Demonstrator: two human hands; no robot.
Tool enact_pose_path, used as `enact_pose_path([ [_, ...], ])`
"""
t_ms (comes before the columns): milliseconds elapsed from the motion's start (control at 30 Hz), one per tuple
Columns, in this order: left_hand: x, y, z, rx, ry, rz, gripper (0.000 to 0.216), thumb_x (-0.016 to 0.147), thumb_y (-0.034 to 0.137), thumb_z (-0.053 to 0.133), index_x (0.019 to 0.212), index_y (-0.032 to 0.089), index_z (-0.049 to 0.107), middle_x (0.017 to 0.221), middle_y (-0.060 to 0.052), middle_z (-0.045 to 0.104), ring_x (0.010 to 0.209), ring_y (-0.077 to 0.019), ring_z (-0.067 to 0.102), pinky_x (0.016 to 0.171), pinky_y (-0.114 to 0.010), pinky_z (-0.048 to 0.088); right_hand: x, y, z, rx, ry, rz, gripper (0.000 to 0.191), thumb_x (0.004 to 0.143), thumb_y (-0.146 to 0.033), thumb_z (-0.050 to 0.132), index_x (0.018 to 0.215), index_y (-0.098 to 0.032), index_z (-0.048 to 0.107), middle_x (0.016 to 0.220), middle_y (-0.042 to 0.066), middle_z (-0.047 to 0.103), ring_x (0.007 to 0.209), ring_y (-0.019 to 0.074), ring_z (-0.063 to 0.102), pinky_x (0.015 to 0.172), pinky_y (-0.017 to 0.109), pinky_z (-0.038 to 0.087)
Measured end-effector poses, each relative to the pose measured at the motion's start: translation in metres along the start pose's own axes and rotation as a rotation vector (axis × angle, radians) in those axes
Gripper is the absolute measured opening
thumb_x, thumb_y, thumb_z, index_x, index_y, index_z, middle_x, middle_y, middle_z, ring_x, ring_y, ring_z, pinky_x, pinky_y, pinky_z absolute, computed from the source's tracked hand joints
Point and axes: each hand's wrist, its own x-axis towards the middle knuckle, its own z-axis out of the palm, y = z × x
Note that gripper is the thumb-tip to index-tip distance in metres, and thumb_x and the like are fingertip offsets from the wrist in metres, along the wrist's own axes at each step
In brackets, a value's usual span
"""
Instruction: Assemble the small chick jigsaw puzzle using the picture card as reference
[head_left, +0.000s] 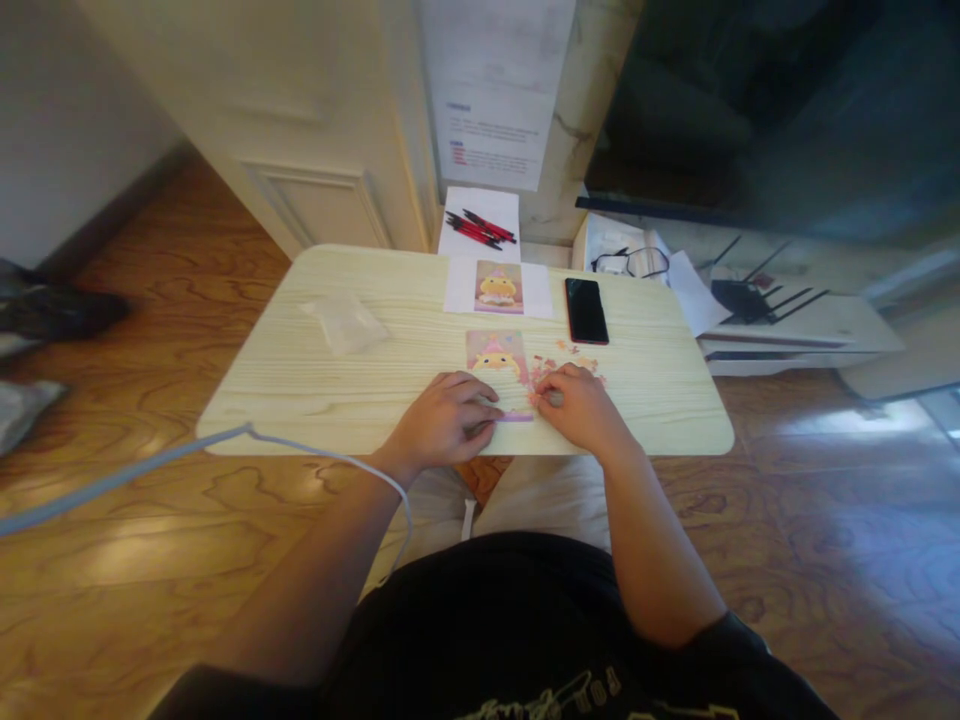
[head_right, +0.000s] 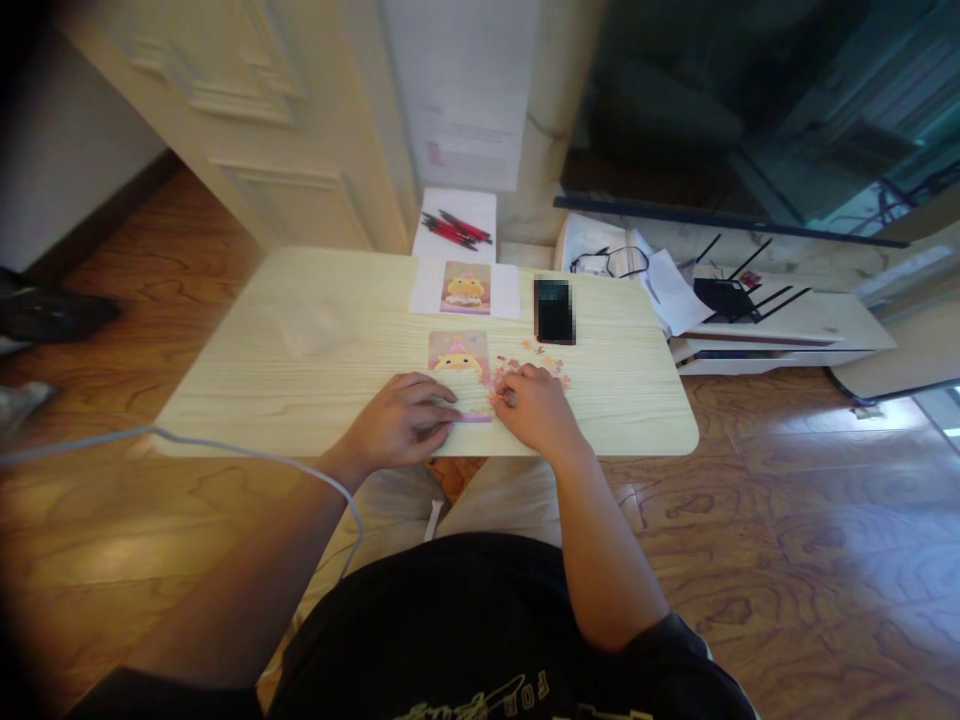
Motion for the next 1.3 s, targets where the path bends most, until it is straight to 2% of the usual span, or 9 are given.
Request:
enact_pose_path([
  [100, 0.0, 0.0, -0.001, -0.01, -0.004, -0.001, 0.025, 0.096, 0.033, 0.06, 0.111, 0.034, 0.08, 0.119, -0.003, 0.073, 0.111, -0.0238, 0.063, 0.1, -0.044, 0.045, 0.002, -0.002, 0.002, 0.026, 0.012, -0.017, 0.012, 0.097, -0.032, 0.07, 0.098, -0.023, 0.077, 0.105, 0.007, 0.07, 0.107, 0.0246, 0.065, 0.096, 0.038, 0.048],
  [300, 0.002, 0.005, -0.005, -0.017, -0.035, -0.025, 0.039, 0.09, 0.036, 0.064, 0.127, 0.027, 0.072, 0.127, -0.006, 0.071, 0.117, -0.0276, 0.061, 0.103, -0.046, 0.045, -0.004, 0.001, 0.002, 0.081, 0.038, -0.028, 0.012, 0.096, -0.031, 0.072, 0.103, -0.025, 0.078, 0.107, 0.005, 0.07, 0.109, 0.0234, 0.065, 0.101, 0.039, 0.048],
  [467, 0.003, 0.006, -0.004, 0.015, -0.027, -0.037, 0.031, 0.089, 0.035, 0.063, 0.116, 0.022, 0.073, 0.121, -0.008, 0.071, 0.113, -0.0282, 0.061, 0.1, -0.047, 0.046, -0.011, 0.013, -0.011, 0.024, -0.052, 0.035, 0.011, 0.093, -0.022, 0.07, 0.101, -0.025, 0.078, 0.108, 0.005, 0.07, 0.106, 0.0237, 0.065, 0.099, 0.041, 0.049],
  [633, 0.003, 0.005, -0.002, 0.021, -0.018, -0.04, 0.024, 0.092, 0.031, 0.06, 0.109, 0.026, 0.076, 0.111, -0.007, 0.071, 0.105, -0.0257, 0.062, 0.095, -0.045, 0.047, -0.011, 0.022, -0.02, 0.023, -0.071, 0.036, 0.02, 0.093, -0.011, 0.064, 0.101, -0.023, 0.078, 0.11, 0.005, 0.072, 0.105, 0.0223, 0.067, 0.097, 0.038, 0.05],
  [800, 0.001, 0.003, 0.0, 0.019, -0.001, -0.045, 0.025, 0.093, 0.031, 0.06, 0.112, 0.027, 0.077, 0.108, -0.007, 0.071, 0.102, -0.0247, 0.063, 0.094, -0.044, 0.048, -0.008, 0.015, -0.014, 0.048, -0.009, -0.011, 0.015, 0.096, -0.023, 0.069, 0.103, -0.027, 0.081, 0.107, 0.005, 0.07, 0.106, 0.024, 0.065, 0.098, 0.041, 0.049],
  [900, 0.002, 0.003, 0.002, 0.041, 0.05, -0.12, 0.031, 0.093, 0.032, 0.061, 0.12, 0.025, 0.074, 0.118, -0.008, 0.071, 0.111, -0.0269, 0.063, 0.099, -0.046, 0.049, -0.007, 0.006, -0.006, 0.04, -0.02, -0.061, 0.016, 0.096, -0.025, 0.069, 0.102, -0.028, 0.083, 0.104, 0.006, 0.069, 0.105, 0.0247, 0.062, 0.098, 0.043, 0.048],
  [1067, 0.009, 0.005, 0.003, 0.122, 0.148, -0.353, 0.052, 0.095, 0.038, 0.059, 0.144, 0.024, 0.06, 0.148, -0.01, 0.061, 0.134, -0.0338, 0.054, 0.111, -0.053, 0.044, -0.004, -0.011, 0.009, 0.044, -0.049, -0.104, 0.025, 0.096, -0.022, 0.066, 0.112, -0.029, 0.083, 0.107, 0.008, 0.066, 0.107, 0.0257, 0.059, 0.097, 0.043, 0.048],
  [1167, 0.012, 0.006, 0.003, 0.139, 0.118, -0.382, 0.056, 0.096, 0.041, 0.056, 0.15, 0.024, 0.055, 0.154, -0.01, 0.057, 0.14, -0.0351, 0.05, 0.115, -0.056, 0.04, -0.001, -0.02, 0.018, 0.023, -0.057, -0.135, 0.033, 0.097, -0.018, 0.062, 0.122, -0.031, 0.08, 0.108, 0.008, 0.063, 0.11, 0.0265, 0.057, 0.099, 0.045, 0.047],
  [1300, 0.013, 0.006, 0.003, 0.13, 0.095, -0.375, 0.054, 0.097, 0.042, 0.054, 0.149, 0.024, 0.057, 0.155, -0.009, 0.058, 0.139, -0.035, 0.05, 0.116, -0.057, 0.038, 0.001, -0.027, 0.022, -0.006, -0.056, -0.139, 0.037, 0.098, -0.02, 0.059, 0.129, -0.032, 0.076, 0.11, 0.009, 0.061, 0.11, 0.028, 0.056, 0.099, 0.047, 0.046],
])
